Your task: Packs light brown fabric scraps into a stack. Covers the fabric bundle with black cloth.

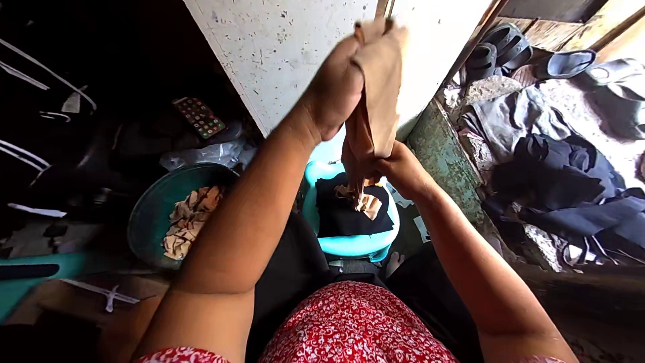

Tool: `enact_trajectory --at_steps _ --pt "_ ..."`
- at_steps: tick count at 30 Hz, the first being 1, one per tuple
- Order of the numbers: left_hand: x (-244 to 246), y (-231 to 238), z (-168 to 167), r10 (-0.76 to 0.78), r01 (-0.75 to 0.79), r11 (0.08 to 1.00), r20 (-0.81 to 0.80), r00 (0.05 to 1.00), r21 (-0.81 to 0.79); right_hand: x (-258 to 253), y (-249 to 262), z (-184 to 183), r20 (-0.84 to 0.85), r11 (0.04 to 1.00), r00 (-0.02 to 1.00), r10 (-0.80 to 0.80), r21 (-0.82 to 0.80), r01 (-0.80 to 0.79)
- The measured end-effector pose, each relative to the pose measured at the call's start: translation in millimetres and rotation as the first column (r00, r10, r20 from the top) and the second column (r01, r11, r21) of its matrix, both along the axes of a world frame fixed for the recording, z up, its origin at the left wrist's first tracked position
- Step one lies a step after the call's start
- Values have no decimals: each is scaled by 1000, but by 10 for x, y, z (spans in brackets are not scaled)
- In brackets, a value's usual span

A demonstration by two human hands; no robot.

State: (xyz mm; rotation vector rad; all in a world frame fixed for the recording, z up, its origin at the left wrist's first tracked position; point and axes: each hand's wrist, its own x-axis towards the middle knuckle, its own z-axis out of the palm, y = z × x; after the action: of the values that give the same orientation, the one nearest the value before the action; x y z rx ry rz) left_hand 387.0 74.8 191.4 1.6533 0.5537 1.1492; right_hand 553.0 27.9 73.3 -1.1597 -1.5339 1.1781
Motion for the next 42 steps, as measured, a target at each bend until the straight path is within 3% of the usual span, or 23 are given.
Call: enact_trajectory --at_steps 6,12,14,17,19,24,28,33,37,42 --pt "2 20 -1105 4 -1 931 7 1000 -366 153 -65 -585 -158 973 979 -133 -207 99" --pt "-14 8 -1320 -59 95 913 102 993 -398 186 -64 -755 -385 977 908 -164 -194 94" --pt "-130 -78 -1494 -26 14 908 -24 999 -419 241 -62 -847 -215 973 965 -152 -204 108" --pt "-387 -160 -2008 -77 -102 904 -393 916 -414 382 -33 -1098 275 965 961 18 -256 55" --pt "-513 -160 -2294 -141 -94 884 -452 881 -458 414 -90 -1237 358 964 932 57 -263 42" --pt "-655 -185 -2356 -55 -213 901 -585 809 -379 387 -158 -1311 419 985 908 0 -156 72" --pt "-695 -212 -2264 -122 -153 901 -575 809 -407 411 -217 -1219 382 991 923 49 -134 3" --pt "-808 -226 -2124 -48 -265 936 -828 558 -233 453 -243 -1338 463 988 880 105 -149 -39" --pt "-701 -295 -2185 126 -199 980 -791 599 6 350 -246 -1397 541 994 837 83 -102 -32" --pt "-547 -330 -2344 88 -97 994 -825 558 40 345 -241 -1377 538 998 840 68 -51 -48"
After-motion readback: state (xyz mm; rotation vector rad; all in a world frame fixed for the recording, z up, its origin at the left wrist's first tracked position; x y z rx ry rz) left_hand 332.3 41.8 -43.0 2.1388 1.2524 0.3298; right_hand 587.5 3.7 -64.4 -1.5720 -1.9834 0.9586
